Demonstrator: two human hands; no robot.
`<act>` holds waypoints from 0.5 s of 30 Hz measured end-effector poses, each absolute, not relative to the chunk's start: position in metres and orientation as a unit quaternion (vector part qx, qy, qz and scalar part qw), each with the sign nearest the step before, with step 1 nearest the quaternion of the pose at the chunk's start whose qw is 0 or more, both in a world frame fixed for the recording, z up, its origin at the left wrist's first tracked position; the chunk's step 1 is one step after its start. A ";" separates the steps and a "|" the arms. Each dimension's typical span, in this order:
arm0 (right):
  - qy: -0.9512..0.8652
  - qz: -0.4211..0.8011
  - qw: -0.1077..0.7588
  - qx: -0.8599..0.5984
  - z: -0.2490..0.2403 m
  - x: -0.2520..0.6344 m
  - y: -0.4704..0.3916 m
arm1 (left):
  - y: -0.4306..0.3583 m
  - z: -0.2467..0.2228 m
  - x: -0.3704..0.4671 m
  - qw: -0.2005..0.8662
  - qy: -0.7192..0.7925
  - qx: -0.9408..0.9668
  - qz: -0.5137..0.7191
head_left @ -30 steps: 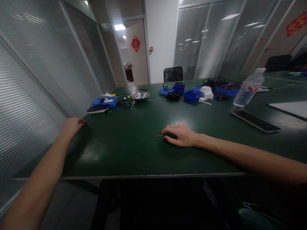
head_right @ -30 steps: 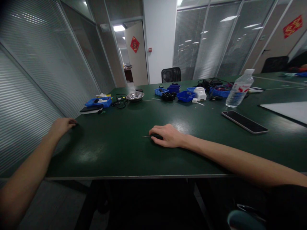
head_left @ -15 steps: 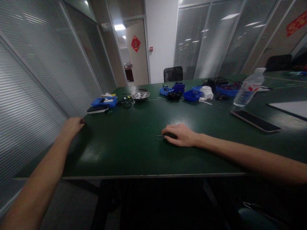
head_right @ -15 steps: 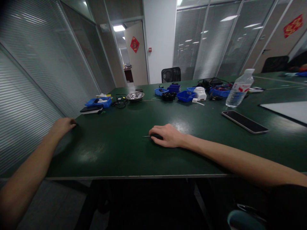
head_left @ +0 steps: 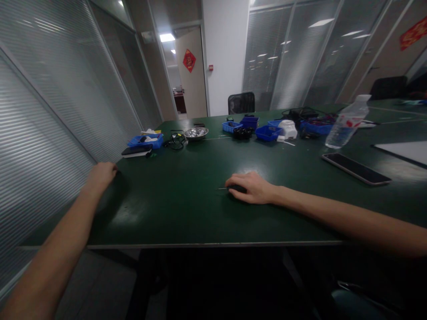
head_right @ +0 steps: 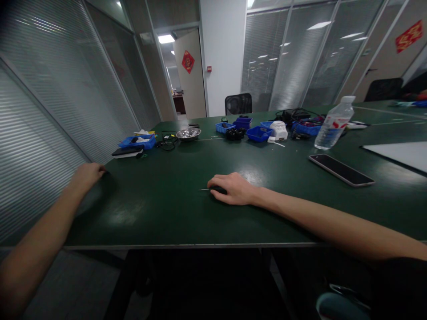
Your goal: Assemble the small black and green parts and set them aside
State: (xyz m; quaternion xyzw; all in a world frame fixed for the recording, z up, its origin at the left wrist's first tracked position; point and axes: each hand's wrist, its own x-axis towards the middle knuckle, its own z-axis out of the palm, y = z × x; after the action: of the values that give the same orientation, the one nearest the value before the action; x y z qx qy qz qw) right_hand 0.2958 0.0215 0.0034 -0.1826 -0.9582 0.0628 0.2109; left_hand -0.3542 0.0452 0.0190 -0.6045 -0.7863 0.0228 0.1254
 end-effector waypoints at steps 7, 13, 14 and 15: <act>-0.960 0.051 0.209 -0.181 0.002 0.296 0.022 | 0.039 0.021 -0.343 0.170 -0.790 -0.589 0.014; -0.959 0.055 0.211 -0.184 0.003 0.295 0.021 | 0.034 0.024 -0.342 0.180 -0.797 -0.574 -0.047; -0.958 0.058 0.210 -0.184 0.003 0.295 0.021 | 0.034 0.025 -0.344 0.170 -0.794 -0.581 -0.059; -0.958 0.060 0.210 -0.184 0.003 0.295 0.021 | 0.035 0.024 -0.347 0.160 -0.791 -0.587 -0.068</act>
State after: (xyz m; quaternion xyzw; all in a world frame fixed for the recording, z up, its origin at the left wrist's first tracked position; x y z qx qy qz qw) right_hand 0.2953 0.0213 0.0028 -0.1836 -0.9584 0.0596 0.2101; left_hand -0.3466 0.0346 0.0244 -0.5867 -0.7909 -0.0683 0.1601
